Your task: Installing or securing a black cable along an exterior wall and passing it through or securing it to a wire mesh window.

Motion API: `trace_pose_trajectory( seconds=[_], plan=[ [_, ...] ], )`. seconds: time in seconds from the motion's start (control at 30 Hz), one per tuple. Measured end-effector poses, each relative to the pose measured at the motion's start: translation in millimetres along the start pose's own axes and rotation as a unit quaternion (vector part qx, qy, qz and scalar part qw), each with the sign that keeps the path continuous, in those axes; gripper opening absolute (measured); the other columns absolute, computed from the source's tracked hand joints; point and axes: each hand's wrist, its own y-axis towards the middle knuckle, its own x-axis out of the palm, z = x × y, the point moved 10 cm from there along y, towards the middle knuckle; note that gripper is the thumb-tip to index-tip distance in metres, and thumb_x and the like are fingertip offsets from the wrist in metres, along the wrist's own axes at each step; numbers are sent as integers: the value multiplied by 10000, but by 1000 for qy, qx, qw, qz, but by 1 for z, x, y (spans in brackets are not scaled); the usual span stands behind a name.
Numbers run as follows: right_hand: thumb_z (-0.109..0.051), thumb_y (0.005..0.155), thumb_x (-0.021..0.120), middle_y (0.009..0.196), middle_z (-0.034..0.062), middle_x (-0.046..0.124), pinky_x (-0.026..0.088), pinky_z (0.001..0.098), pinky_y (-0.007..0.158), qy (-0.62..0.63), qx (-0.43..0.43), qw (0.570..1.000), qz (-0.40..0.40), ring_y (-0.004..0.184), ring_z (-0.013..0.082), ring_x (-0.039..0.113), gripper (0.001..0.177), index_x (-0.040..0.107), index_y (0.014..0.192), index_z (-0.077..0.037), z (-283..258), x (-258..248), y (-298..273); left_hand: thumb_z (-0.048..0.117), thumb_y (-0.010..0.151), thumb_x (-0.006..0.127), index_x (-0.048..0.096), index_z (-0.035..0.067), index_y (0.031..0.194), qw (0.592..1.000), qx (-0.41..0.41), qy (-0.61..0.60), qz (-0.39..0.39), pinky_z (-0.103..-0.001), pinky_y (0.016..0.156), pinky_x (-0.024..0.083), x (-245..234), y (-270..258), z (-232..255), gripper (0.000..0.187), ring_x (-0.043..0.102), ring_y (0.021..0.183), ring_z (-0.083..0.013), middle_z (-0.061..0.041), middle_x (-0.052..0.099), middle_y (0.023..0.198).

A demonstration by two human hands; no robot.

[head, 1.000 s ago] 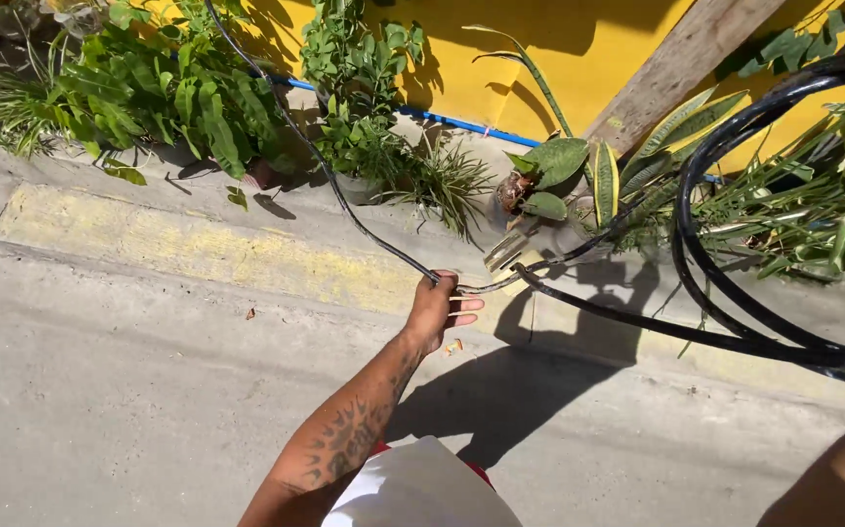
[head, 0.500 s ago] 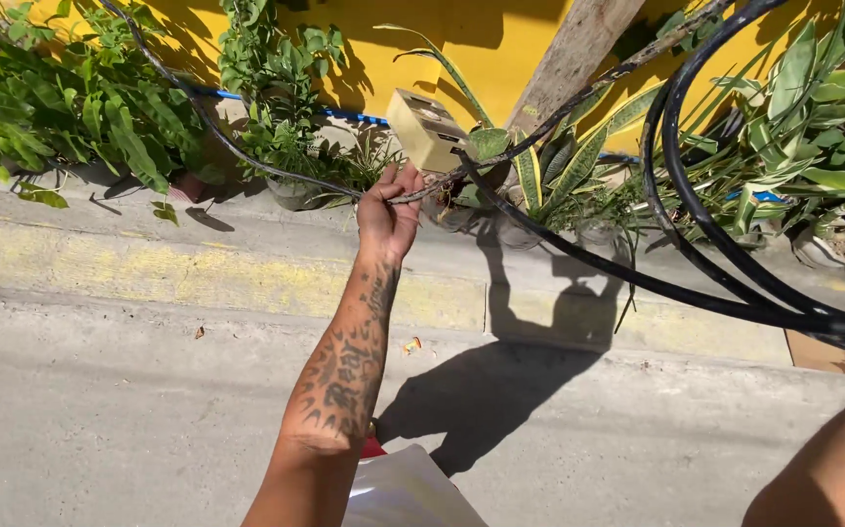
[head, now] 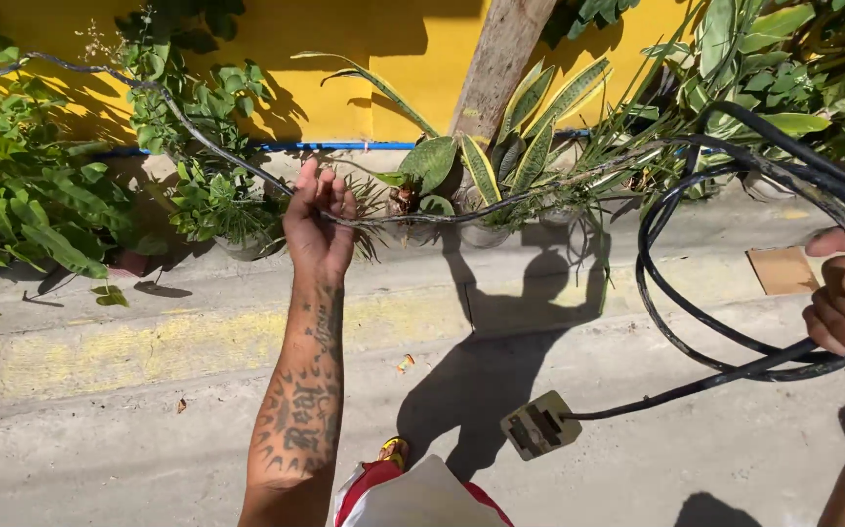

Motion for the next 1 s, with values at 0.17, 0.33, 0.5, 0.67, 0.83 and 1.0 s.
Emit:
trace_pose_trajectory(
  seconds=[0.17, 0.33, 0.5, 0.67, 0.83, 1.0],
  plan=[
    [-131, 1042, 578, 750, 49, 555, 441, 307, 609, 14, -75, 992, 98, 584, 115, 543, 233, 645, 1187, 37, 15, 64, -74, 176, 951, 660, 667, 146, 1250, 995, -37, -67, 68, -485, 1042, 462, -16, -17, -116, 300, 645, 1178, -234, -46, 700, 1223],
    [-83, 1098, 532, 952, 167, 659, 573, 441, 800, -104, -106, 960, 236, 798, 254, 673, 198, 611, 1205, 64, -9, 4, -104, 202, 929, 649, 641, 200, 1263, 983, -131, -112, 60, -549, 1090, 418, 44, -33, -241, 334, 603, 1291, -248, -31, 671, 1325],
    [-5, 1058, 529, 1032, 217, 696, 622, 480, 797, -174, -113, 917, 341, 848, 301, 712, 204, 625, 1214, 85, -34, -57, -103, 273, 952, 629, 571, 218, 1339, 975, -197, -96, 29, -556, 1103, 403, 142, -56, -342, 396, 567, 1327, -248, -4, 649, 1377],
    [-91, 1121, 539, 877, 102, 634, 565, 416, 682, -107, -129, 918, 360, 670, 186, 585, 210, 661, 1241, 30, -49, -165, -95, 331, 1039, 578, 590, 134, 1231, 976, -209, -54, -40, -439, 1000, 497, 207, -76, -392, 275, 659, 1245, -257, -83, 676, 1332],
    [-191, 1128, 549, 852, 43, 620, 545, 415, 807, 60, -136, 924, 352, 737, 174, 610, 247, 664, 1203, 15, -69, -277, -84, 215, 1088, 594, 647, 104, 1203, 977, -198, -44, -67, -374, 787, 556, 193, -74, -380, 168, 605, 703, -150, -46, 662, 904],
    [-157, 1055, 525, 874, 85, 650, 565, 458, 986, 330, -182, 866, 328, 807, 221, 658, 269, 631, 1138, 76, -86, -348, -50, 171, 1131, 593, 652, 75, 1276, 977, -181, -68, -85, -286, 714, 507, 208, -113, -374, 183, 499, 637, -92, -31, 606, 888]
  ],
)
